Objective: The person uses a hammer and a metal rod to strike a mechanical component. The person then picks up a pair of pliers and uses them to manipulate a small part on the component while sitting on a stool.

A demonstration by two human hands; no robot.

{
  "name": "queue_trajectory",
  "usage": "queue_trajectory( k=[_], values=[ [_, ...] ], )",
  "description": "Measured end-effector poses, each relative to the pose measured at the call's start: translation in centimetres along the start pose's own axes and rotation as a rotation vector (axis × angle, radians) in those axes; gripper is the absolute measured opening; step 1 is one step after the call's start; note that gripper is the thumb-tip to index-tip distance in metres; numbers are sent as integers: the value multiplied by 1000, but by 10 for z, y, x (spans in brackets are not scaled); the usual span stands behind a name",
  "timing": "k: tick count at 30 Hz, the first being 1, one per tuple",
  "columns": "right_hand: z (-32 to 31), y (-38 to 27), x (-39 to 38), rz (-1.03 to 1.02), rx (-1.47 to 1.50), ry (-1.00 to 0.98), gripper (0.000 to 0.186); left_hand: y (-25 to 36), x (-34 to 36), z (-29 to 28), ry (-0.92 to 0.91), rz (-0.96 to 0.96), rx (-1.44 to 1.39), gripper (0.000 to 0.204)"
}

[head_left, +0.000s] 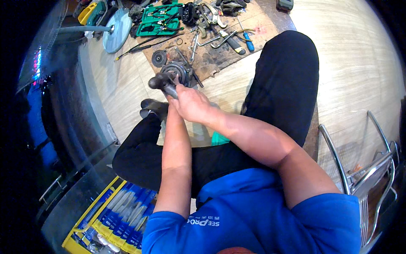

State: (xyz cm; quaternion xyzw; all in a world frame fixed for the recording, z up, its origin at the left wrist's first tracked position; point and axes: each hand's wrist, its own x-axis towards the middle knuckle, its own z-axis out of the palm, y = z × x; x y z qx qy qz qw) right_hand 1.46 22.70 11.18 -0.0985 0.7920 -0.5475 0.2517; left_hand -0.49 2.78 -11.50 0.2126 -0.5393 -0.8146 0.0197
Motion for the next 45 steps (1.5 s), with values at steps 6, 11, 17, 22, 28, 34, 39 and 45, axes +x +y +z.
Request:
queue_trajectory(
  k=[6,11,17,22,28,34,39,45],
  values=[
    [4,2,-9,-109,20,125,64,12,-24,-6,23,18,110,33],
    [-1,3,0,84,4,-23,55,15,-18,10,42,42,209,32],
    [4,5,-6,-46,27,124,39,25,-17,8,76,58,317,31],
    [-1,2,-3,65,12,-1,42,38,-15,10,97,77,415,30],
    [-2,-1,-5,0,16,58,49,46,-11,15,135,102,526,29],
    [1,3,-7,-31,-1,50,54,50,-21,21,147,120,630,28],
    [-2,1,-7,-24,14,57,38,57,-20,35,181,156,720,28],
    [-8,-5,-2,31,60,68,36,75,-18,44,224,203,819,27]
  ],
)
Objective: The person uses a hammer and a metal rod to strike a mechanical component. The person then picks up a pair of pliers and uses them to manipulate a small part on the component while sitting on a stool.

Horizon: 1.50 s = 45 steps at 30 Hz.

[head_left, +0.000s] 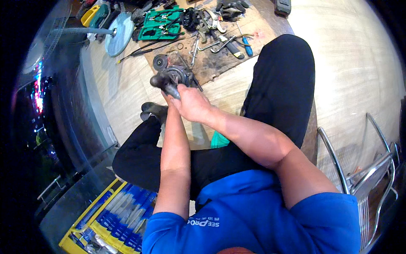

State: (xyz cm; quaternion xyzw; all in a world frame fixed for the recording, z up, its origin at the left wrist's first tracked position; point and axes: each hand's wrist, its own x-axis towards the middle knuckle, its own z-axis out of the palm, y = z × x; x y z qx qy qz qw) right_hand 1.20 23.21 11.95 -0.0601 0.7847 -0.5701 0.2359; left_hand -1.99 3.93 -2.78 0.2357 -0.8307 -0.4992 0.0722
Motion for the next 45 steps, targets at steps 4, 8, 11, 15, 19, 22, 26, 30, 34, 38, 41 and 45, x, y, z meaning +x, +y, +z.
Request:
queue_trajectory(
  k=[4,8,11,15,19,22,26,30,34,38,41,45],
  values=[
    [-16,15,21,-44,115,165,34,25,-20,-5,193,140,91,14],
    [-28,12,33,8,66,277,35,6,-6,-55,420,104,-76,15],
    [-37,19,38,28,98,345,36,11,-13,-55,356,119,-6,16],
    [-29,24,41,22,61,359,33,9,-24,-47,272,86,125,16],
    [-22,20,35,11,-45,308,36,4,-30,-41,259,164,221,17],
    [-16,22,34,-46,-2,281,37,5,-30,-38,231,189,234,17],
    [-15,23,34,-66,15,242,36,10,-33,-33,189,194,288,17],
    [-14,22,34,-85,40,230,35,6,-32,-34,173,199,315,18],
    [-15,19,34,-83,28,206,34,-1,-31,-35,189,239,398,19],
    [-14,25,35,-117,41,189,33,2,-32,-24,174,253,459,18],
    [-11,23,25,-156,42,145,33,-8,-29,-17,177,252,484,17],
    [-1,16,10,-232,0,7,32,-54,-17,-27,98,16,236,18]
  ],
)
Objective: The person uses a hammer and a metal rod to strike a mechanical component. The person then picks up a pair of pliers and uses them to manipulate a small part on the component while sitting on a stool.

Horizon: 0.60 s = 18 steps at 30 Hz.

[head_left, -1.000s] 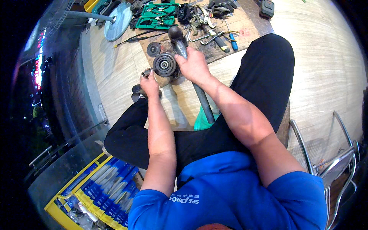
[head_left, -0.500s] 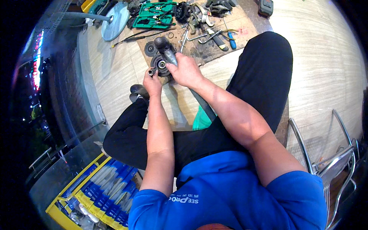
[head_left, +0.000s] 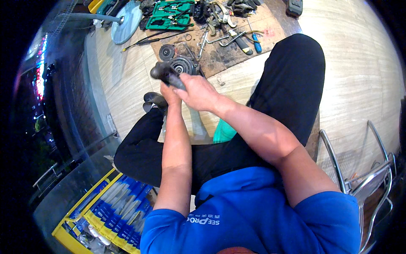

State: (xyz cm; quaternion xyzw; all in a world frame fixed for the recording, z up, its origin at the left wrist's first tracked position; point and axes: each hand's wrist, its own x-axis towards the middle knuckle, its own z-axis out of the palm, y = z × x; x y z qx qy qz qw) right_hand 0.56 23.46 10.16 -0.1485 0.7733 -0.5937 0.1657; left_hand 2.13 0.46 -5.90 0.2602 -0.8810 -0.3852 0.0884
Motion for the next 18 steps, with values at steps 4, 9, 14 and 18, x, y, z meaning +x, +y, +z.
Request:
queue_trajectory(
  k=[4,9,14,18],
  values=[
    [10,-3,-7,40,-106,-130,34,1,-11,10,-5,-385,-1131,33],
    [24,0,-10,5,-87,-113,37,0,-14,-11,-487,-445,-1280,29],
    [23,-1,-11,54,-62,-88,37,-51,4,6,-674,-377,-1196,28],
    [28,-27,-11,66,-14,-167,37,-137,28,-11,-208,-268,-1201,37]
  ],
)
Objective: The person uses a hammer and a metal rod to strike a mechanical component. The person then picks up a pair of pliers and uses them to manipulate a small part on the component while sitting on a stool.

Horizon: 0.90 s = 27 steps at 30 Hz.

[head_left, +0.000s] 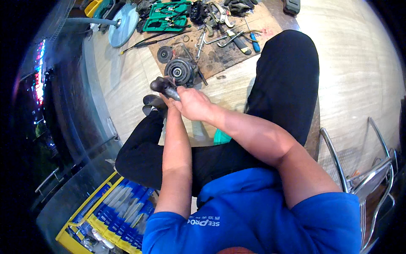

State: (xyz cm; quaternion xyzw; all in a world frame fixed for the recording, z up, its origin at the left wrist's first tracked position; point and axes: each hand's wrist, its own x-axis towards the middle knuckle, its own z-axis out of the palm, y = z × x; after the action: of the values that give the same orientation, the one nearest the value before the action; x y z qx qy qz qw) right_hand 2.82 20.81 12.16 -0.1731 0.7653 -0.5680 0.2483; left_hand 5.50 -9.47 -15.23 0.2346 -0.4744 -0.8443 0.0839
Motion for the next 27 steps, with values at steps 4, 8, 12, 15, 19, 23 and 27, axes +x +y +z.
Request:
queue_trajectory(
  k=[4,8,12,15,19,23,27],
  values=[
    [2,15,1,-88,14,97,37,-42,8,11,-76,-126,-198,41],
    [-7,18,2,46,-24,73,37,-62,-19,20,-132,-149,-170,45],
    [2,18,0,-32,-6,92,37,-14,-8,6,-181,-154,-121,50],
    [0,19,-1,-42,-14,138,38,-14,-12,10,-219,-165,-101,54],
    [-3,22,5,86,-42,38,38,-34,-19,30,-276,-177,-67,60],
    [3,12,-1,-33,-15,71,38,-1,-4,22,-313,-175,-27,66],
    [1,15,4,3,-45,65,39,4,-12,25,-366,-188,8,72]
  ],
)
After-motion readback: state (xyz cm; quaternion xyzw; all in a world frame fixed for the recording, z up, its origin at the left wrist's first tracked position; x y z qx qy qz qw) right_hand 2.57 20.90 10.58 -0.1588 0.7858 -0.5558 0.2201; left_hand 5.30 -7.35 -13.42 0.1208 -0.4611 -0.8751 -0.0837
